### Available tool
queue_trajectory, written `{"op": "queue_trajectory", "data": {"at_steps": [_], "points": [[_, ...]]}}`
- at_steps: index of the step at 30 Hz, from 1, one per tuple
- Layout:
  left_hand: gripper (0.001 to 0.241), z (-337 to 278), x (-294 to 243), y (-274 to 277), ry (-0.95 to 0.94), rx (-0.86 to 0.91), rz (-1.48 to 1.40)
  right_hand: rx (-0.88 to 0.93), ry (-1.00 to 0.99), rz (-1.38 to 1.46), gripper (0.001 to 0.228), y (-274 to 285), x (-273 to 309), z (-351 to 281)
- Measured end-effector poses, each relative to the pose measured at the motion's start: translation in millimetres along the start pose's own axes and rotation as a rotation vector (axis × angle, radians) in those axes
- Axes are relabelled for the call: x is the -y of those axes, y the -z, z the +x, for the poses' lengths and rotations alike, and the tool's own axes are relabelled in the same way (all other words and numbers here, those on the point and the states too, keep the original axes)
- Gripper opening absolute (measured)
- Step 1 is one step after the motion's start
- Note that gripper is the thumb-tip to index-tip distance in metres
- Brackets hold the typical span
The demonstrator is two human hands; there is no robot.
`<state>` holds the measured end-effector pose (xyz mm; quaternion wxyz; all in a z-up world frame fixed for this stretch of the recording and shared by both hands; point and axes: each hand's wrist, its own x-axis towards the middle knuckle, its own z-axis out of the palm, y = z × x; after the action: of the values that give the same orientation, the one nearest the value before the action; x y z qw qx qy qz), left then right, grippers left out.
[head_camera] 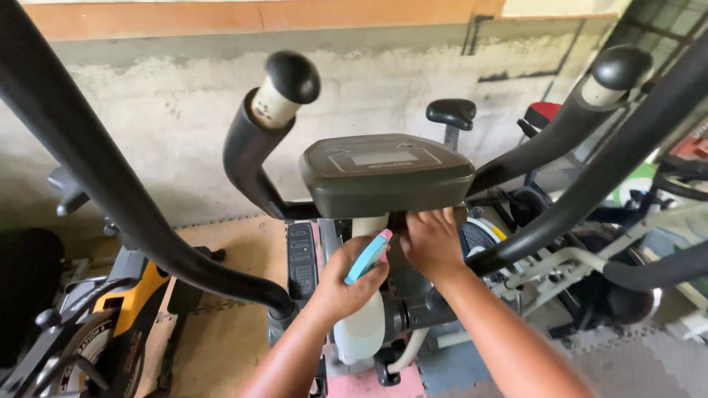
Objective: Cleaning and wiping down various gym machines using a spray bottle and a cloth.
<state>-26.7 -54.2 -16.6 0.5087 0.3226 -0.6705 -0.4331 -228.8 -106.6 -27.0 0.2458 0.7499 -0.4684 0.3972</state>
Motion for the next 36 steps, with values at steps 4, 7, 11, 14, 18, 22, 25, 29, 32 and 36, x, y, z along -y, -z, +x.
{"op": "queue_trajectory", "data": {"at_steps": [4, 7, 11, 14, 18, 22, 25, 29, 32, 36], "points": [[0.026, 4.6, -5.6, -13.5, 0.01, -0.042, 0.066, 0.158, 0.214, -0.224, 0.044, -54.4, -53.2, -16.9], [0.027, 4.6, 1.3, -27.0, -0.033, -0.058, -0.014, 0.482, 0.255, -0.211, 0.03, -50.8, -58.6, 3.5], [0.029, 7.7, 2.9, -44.1, 0.004, -0.11, 0.057, 0.474, -0.118, 0.069, 0.027, -56.2, -61.0, 43.7], [0.026, 10.0, 8.2, -53.4, 0.046, -0.145, 0.073, 0.505, -0.171, 0.105, 0.043, -63.5, -67.5, 64.4], [0.023, 11.0, 11.3, -60.5, 0.051, -0.113, 0.036, 0.49, -0.005, 0.04, 0.056, -78.0, -71.9, 69.2], [0.017, 18.0, 24.5, -62.5, -0.039, -0.119, 0.011, 0.447, -0.021, 0.085, 0.053, -81.8, -73.6, 59.0], [0.013, 25.4, 23.8, -55.4, 0.051, -0.132, 0.111, 0.388, -0.057, 0.116, 0.051, -75.2, -71.3, 55.7], [0.013, 26.1, 15.1, -49.3, 0.076, -0.124, 0.129, 0.522, -0.143, 0.026, 0.044, -38.7, -46.0, 35.5], [0.015, 28.4, 19.7, -45.6, 0.06, -0.107, 0.093, 0.444, -0.065, -0.035, 0.043, -51.2, -46.0, 0.2], [0.02, 24.8, 7.5, -39.4, 0.069, -0.075, 0.096, 0.202, 0.013, -0.13, 0.045, -74.8, -43.0, -35.2]]}}
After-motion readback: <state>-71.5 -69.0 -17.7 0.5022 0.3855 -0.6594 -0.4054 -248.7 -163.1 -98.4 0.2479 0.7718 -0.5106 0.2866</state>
